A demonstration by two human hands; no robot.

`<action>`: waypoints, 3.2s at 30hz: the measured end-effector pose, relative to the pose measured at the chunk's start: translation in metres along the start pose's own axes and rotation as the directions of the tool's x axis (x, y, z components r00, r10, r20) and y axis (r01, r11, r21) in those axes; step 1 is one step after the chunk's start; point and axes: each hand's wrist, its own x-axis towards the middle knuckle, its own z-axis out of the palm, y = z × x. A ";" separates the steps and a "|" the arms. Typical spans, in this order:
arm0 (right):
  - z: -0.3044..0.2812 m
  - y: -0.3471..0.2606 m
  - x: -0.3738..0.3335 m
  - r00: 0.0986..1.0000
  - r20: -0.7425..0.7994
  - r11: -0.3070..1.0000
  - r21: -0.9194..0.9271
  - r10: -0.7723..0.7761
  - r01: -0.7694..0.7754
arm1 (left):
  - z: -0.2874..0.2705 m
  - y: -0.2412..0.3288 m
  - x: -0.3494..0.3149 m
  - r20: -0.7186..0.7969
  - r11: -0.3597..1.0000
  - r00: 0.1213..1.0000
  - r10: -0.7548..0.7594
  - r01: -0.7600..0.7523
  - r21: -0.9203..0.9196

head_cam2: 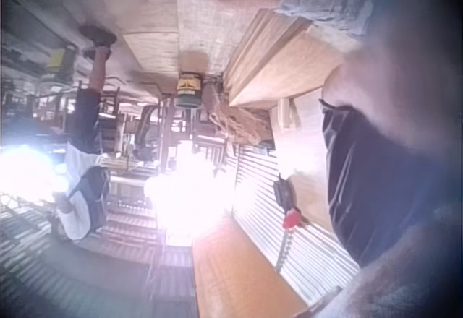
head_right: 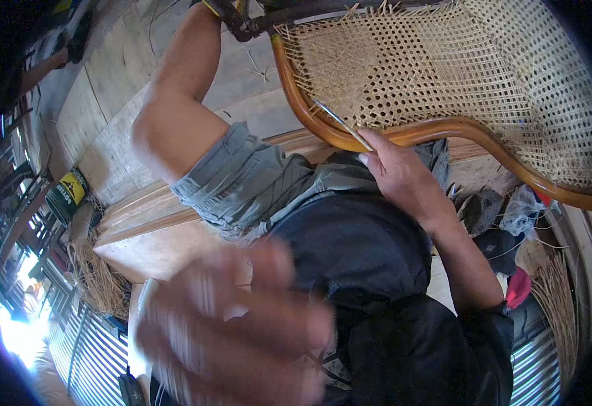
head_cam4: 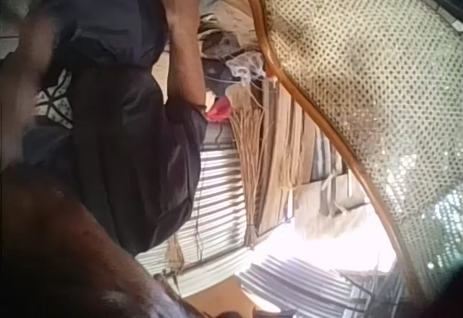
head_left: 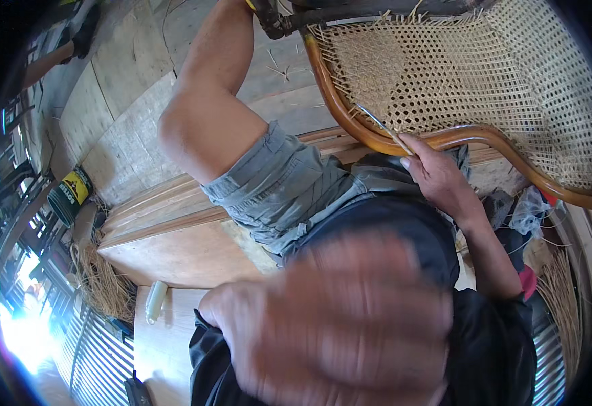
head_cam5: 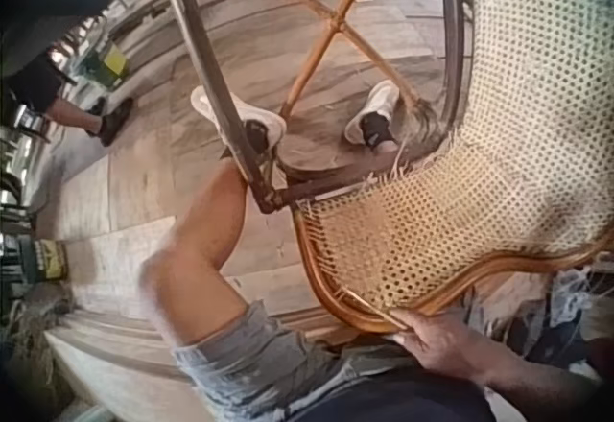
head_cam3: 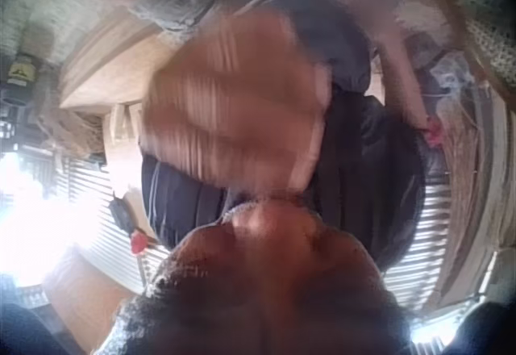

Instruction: Repairing and weaving rattan strands into a chair frame.

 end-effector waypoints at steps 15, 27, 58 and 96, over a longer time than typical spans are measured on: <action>-0.023 -0.023 0.022 0.935 0.214 0.930 -0.299 0.284 -0.214 | -0.045 -0.220 -0.014 0.055 0.544 0.889 -0.454 0.228 0.808; -0.004 -0.002 0.013 0.981 0.090 0.981 -0.108 0.170 -0.160 | -0.049 -0.230 -0.012 -0.052 0.544 0.862 -0.505 0.365 0.756; -0.019 -0.008 0.026 0.847 0.254 0.831 0.201 0.468 -0.519 | -0.057 -0.244 -0.012 0.152 0.728 0.948 -0.280 0.106 0.677; -0.054 0.009 0.007 0.973 0.036 0.971 0.062 0.227 -0.229 | -0.043 -0.224 -0.020 0.203 0.457 0.950 -0.235 -0.076 0.886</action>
